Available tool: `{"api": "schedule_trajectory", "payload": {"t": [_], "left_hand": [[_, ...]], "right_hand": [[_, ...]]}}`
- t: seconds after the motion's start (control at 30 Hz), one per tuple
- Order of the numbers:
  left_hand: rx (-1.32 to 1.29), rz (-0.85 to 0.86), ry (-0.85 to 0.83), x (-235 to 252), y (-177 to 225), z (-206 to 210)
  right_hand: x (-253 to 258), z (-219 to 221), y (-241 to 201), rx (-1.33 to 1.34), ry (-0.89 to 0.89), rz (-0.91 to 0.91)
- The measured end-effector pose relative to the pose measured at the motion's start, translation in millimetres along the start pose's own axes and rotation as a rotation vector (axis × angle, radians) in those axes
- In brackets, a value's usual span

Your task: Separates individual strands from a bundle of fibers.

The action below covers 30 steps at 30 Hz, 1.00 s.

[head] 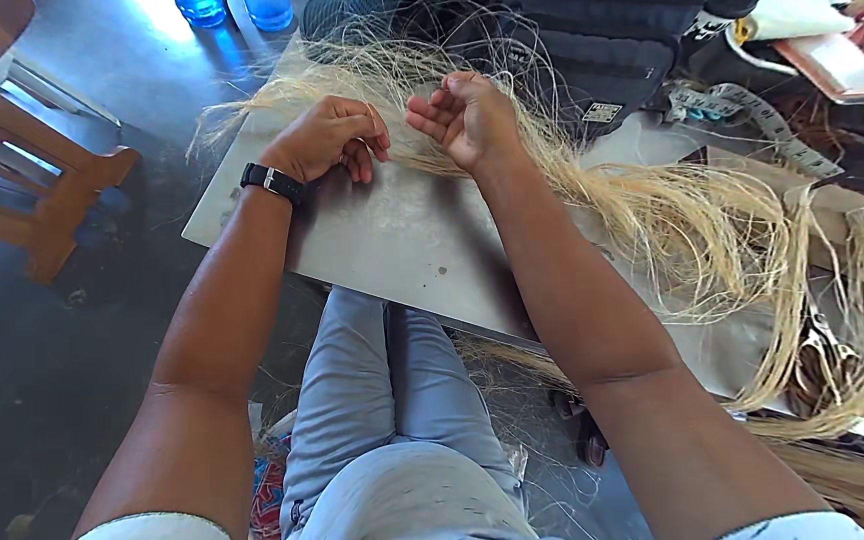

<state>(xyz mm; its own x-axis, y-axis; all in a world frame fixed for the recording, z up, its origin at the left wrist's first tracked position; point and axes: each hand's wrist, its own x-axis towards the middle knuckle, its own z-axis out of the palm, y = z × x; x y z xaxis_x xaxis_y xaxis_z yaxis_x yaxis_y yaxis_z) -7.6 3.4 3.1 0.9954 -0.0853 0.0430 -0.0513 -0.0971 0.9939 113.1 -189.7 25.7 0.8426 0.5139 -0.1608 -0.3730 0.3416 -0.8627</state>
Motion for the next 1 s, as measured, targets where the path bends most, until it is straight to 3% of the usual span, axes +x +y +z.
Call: {"api": "schedule_trajectory", "payload": {"t": [0.17,0.37,0.5,0.73,1.0], "left_hand": [[-0.008,0.01,-0.048,1.5,-2.3,-1.2],[-0.029,0.036,0.057,2.4,-2.4,-1.3],[-0.041,0.03,0.101,3.0,-2.3,1.2],[-0.051,0.057,0.104,3.3,-2.5,0.3],[-0.059,0.07,0.244,4.5,-1.2,-0.1]], "right_hand": [[0.6,3.1,11.0,-0.188,-0.125,-0.152],[-7.5,7.8,21.4,-0.579,-0.368,-0.237],[-6.5,5.0,22.9,-0.77,-0.399,-0.364],[-9.7,5.8,21.1,-0.787,-0.401,-0.302],[-2.2,-2.1,17.6,-0.906,-0.417,-0.397]]}}
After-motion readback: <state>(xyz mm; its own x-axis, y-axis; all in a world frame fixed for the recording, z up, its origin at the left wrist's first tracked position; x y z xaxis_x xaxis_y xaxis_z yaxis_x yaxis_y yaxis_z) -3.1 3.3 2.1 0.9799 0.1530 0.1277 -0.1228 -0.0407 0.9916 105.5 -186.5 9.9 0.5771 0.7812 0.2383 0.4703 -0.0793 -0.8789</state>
